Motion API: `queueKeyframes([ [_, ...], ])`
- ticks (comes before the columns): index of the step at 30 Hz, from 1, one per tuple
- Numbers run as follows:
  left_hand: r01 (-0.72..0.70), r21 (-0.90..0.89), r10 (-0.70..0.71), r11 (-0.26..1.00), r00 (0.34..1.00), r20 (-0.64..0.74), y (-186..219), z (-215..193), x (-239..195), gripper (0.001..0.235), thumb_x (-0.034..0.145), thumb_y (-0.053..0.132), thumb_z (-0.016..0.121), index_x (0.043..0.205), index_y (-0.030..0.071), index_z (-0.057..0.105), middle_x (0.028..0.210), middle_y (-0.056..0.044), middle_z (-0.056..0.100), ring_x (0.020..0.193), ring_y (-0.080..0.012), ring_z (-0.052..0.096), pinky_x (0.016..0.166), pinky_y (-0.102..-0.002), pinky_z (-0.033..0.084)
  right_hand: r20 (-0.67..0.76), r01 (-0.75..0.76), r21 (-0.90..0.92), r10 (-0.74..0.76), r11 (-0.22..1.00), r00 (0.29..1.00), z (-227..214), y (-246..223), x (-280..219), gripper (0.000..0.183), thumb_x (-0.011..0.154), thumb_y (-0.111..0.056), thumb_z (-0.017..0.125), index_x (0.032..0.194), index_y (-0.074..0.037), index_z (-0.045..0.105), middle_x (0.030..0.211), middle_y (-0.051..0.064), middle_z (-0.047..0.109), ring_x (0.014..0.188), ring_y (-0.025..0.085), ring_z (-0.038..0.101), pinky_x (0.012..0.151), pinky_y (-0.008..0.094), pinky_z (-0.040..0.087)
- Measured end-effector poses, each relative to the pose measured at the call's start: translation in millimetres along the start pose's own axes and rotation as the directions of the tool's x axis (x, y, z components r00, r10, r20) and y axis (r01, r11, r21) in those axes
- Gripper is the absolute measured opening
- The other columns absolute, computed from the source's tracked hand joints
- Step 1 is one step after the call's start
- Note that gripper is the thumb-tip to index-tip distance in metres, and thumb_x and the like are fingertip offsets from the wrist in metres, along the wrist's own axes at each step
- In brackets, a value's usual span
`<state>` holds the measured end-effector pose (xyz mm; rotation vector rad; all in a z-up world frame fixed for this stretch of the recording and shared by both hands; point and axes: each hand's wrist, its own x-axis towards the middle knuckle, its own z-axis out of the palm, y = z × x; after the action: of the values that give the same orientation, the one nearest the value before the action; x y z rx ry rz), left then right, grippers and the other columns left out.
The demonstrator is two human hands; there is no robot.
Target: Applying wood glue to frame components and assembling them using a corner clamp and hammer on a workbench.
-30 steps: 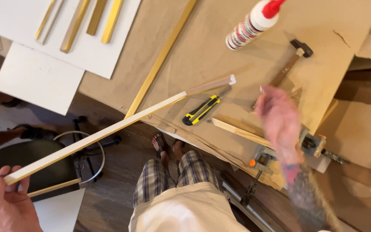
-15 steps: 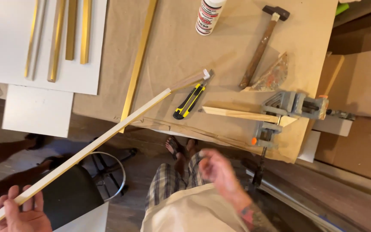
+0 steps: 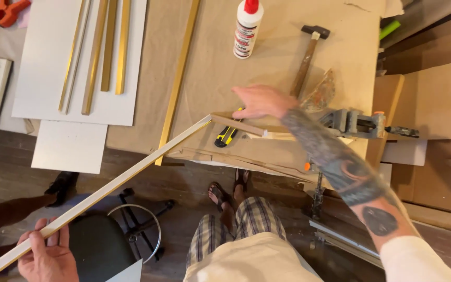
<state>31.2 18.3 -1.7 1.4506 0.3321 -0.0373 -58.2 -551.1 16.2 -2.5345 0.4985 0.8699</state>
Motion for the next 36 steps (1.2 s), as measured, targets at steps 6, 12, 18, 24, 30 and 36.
queueKeyframes([
  [6, -0.012, 0.044, 0.013, 0.999, 1.000, -0.015, 0, 13, 1, 0.007, 0.114, 0.028, 0.057, 0.109, 0.029, 0.053, 0.124, -0.001, 0.066, 0.119, -0.0107, 0.073, 0.105, -0.025, 0.071, -0.046, 0.113, 0.054, -0.110, 0.992, 0.993, 67, 1, 42, 0.055, 0.084, -0.038, 0.075, 0.121, -0.010, 0.044, 0.114, 0.011, 0.052, 0.096, 0.025, 0.049, 0.077, 0.038, 0.044],
  [12, -0.150, 0.158, 0.139, 0.976, 0.987, 0.078, 47, 40, -10, 0.014, 0.119, 0.045, 0.057, 0.124, 0.032, 0.051, 0.136, 0.005, 0.062, 0.130, -0.0104, 0.070, 0.111, -0.023, 0.067, -0.094, 0.035, 0.171, -0.019, 0.985, 0.995, 39, -19, -27, 0.068, 0.085, -0.028, 0.073, 0.140, -0.009, 0.039, 0.131, 0.014, 0.057, 0.108, 0.030, 0.062, 0.083, 0.048, 0.052],
  [18, -0.017, -0.093, 0.017, 0.996, 1.000, -0.005, 128, 147, -13, 0.010, 0.106, 0.031, 0.076, 0.110, 0.028, 0.067, 0.110, 0.003, 0.074, 0.104, -0.0116, 0.077, 0.086, -0.026, 0.070, 0.007, -0.143, 0.445, 0.156, 0.884, 0.988, 0, 14, -125, 0.088, 0.094, -0.038, 0.065, 0.166, -0.020, 0.018, 0.121, 0.008, 0.075, 0.065, 0.014, 0.061, 0.056, 0.026, 0.047],
  [24, 0.035, -0.207, 0.034, 0.978, 0.946, 0.322, 161, 287, -31, 0.010, 0.099, 0.023, 0.076, 0.096, 0.022, 0.067, 0.096, 0.004, 0.070, 0.099, -0.0153, 0.073, 0.095, -0.044, 0.068, -0.082, -0.222, 0.824, 0.496, 0.522, 0.865, -36, 54, -224, 0.085, 0.093, -0.016, 0.067, 0.166, -0.023, 0.024, 0.135, 0.011, 0.069, 0.112, 0.030, 0.073, 0.100, 0.051, 0.057],
  [30, 0.049, -0.380, 0.230, 0.924, 0.721, 0.653, 176, 470, -53, 0.016, 0.095, 0.017, 0.076, 0.109, 0.017, 0.068, 0.093, 0.002, 0.067, 0.099, -0.0152, 0.073, 0.097, -0.042, 0.068, -0.264, 0.005, 0.936, 0.694, 0.352, 0.670, -54, 128, -250, 0.082, 0.091, -0.006, 0.070, 0.162, -0.012, 0.030, 0.119, 0.014, 0.072, 0.115, 0.025, 0.069, 0.114, 0.045, 0.043],
  [36, 0.127, -0.128, 0.013, 0.984, 0.657, 0.754, 155, 617, -12, 0.029, 0.084, 0.032, 0.079, 0.108, 0.018, 0.072, 0.100, -0.001, 0.078, 0.094, -0.0208, 0.083, 0.084, -0.034, 0.072, -0.466, 0.163, 0.877, 0.713, 0.453, 0.524, -29, 242, -201, 0.086, 0.083, -0.017, 0.082, 0.156, -0.005, 0.037, 0.111, 0.018, 0.071, 0.094, 0.015, 0.064, 0.093, 0.029, 0.049],
])
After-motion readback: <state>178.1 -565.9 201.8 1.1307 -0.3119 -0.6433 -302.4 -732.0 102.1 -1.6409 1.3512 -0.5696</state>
